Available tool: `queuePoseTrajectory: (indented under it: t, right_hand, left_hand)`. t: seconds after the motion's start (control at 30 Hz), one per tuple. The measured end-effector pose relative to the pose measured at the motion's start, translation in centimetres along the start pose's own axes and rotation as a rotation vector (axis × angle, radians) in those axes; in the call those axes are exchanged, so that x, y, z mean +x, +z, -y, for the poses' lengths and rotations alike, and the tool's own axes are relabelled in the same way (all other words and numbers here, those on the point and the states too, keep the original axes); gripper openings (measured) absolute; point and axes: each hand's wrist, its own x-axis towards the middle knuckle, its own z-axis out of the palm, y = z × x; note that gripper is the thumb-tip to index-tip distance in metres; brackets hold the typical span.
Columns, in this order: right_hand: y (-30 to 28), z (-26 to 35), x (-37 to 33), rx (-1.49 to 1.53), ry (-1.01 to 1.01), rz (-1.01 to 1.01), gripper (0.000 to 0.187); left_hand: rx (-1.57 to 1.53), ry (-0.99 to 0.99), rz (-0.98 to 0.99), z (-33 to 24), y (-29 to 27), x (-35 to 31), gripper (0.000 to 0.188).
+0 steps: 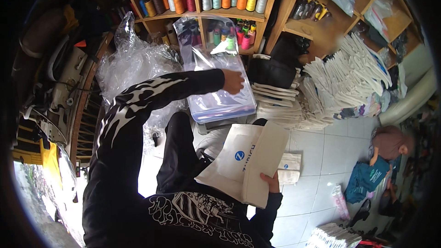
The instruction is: The recorder is placing printed tote bags into plastic sleeves and organizing them in a textile workshop.
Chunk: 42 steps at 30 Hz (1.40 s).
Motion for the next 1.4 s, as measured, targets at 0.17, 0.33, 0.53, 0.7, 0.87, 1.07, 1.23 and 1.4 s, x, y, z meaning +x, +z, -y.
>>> queuePoseTrajectory:
  t: [0.17, 0.33, 0.53, 0.7, 0.87, 1.07, 1.23, 1.4]
  right_hand:
    - [0.1, -0.1, -0.2, 0.018, -0.011, -0.021, 0.058]
    - [0.6, 0.2, -0.5, -0.005, -0.009, -0.044, 0.057]
    - [-0.6, -0.4, -0.1, -0.004, 0.017, -0.016, 0.058]
    - [1.0, -0.2, 0.0, 0.031, 0.009, -0.038, 0.060]
    - [0.3, -0.5, 0.0, 0.046, 0.021, -0.055, 0.060]
    - [0.2, -0.2, 0.3, 0.010, 0.027, -0.057, 0.058]
    - [-0.7, -0.7, 0.7, -0.008, 0.042, -0.071, 0.058]
    - [0.0, -0.4, 1.3, -0.001, 0.066, -0.032, 0.058]
  left_hand:
    - [-0.146, 0.139, 0.281, -4.4, 3.5, 3.4, 0.008]
    - [-0.222, 0.137, 0.351, -7.8, 4.1, 3.4, 0.007]
    - [-0.035, 0.367, 0.342, -4.6, 3.2, 2.9, 0.007]
    - [-0.202, 0.164, 0.375, -5.1, 5.1, 2.7, 0.007]
    - [-0.405, -0.035, 0.379, -6.3, 6.0, 4.1, 0.007]
    - [-0.463, -0.274, 0.304, -11.0, 6.4, 4.5, 0.007]
    - [-0.396, -0.463, 0.175, -15.1, 7.2, 6.3, 0.009]
    - [-0.289, -0.860, 0.040, -18.0, 9.5, 8.9, 0.023]
